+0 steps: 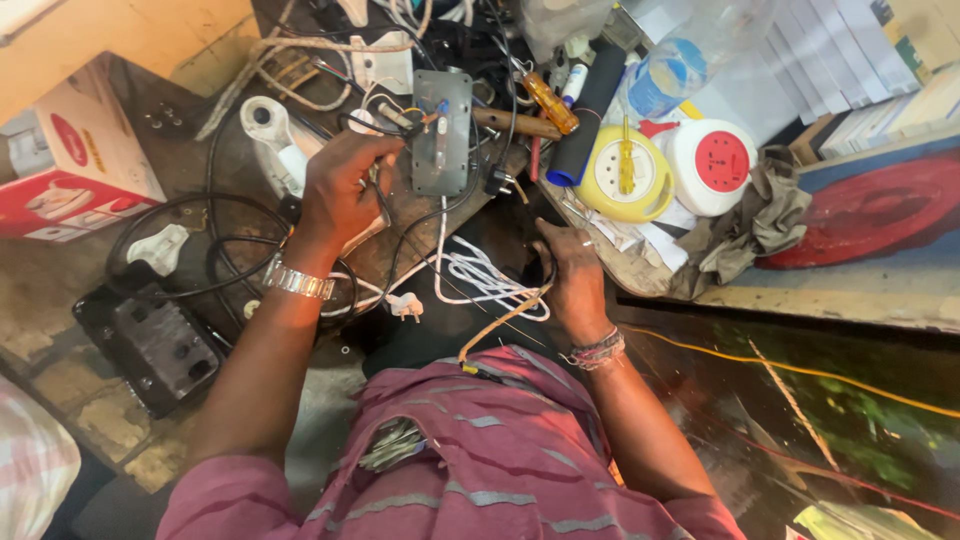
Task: The person works on a small grey electrical component on a cluttered workbench, using a screwdriver to adjust terminals and connecting wires. They then use a multimeter probe to test the component and handle several wires and plugs.
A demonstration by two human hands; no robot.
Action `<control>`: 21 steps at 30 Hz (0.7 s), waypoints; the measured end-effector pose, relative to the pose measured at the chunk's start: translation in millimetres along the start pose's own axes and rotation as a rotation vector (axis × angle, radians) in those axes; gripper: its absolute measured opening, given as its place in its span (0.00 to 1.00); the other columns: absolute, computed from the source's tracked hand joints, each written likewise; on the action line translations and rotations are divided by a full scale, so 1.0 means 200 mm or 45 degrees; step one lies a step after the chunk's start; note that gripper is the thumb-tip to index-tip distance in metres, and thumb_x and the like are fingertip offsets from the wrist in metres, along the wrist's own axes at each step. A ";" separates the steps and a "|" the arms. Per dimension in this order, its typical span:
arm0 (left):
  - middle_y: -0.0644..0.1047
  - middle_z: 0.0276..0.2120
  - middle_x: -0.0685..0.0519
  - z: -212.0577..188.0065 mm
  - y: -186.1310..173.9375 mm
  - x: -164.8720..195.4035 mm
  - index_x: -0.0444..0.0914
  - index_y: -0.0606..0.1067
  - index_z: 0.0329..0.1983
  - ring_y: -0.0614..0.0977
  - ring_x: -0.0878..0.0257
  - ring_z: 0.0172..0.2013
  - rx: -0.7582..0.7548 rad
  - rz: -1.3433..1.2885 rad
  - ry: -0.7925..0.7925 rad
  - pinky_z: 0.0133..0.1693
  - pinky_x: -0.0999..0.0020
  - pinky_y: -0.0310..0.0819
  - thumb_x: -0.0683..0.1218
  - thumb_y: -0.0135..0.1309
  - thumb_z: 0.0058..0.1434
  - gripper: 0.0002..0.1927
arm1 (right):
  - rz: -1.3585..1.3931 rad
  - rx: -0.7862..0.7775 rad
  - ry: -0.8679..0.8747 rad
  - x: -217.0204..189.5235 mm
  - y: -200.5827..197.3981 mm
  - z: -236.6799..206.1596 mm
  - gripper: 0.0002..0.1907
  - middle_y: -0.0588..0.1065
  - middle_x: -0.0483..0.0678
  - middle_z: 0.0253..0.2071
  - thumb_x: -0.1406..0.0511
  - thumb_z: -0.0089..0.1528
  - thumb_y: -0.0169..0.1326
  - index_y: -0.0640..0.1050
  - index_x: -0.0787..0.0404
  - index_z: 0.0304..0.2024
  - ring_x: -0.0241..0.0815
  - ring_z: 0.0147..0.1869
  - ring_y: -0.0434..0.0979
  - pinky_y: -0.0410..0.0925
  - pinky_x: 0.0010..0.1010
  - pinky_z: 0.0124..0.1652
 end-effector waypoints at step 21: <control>0.80 0.38 0.46 0.00 0.01 0.00 0.36 0.78 0.49 0.81 0.48 0.40 -0.027 -0.006 -0.032 0.43 0.56 0.76 0.32 0.58 0.60 0.14 | -0.023 0.063 -0.042 -0.02 -0.01 0.01 0.19 0.77 0.57 0.44 0.75 0.62 0.59 0.76 0.65 0.56 0.58 0.48 0.75 0.69 0.45 0.47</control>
Point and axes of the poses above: each hand's wrist, its own z-axis towards the middle knuckle, its own y-axis out of the palm, x = y × z, the point moved 7 cm from there along z, towards the middle knuckle
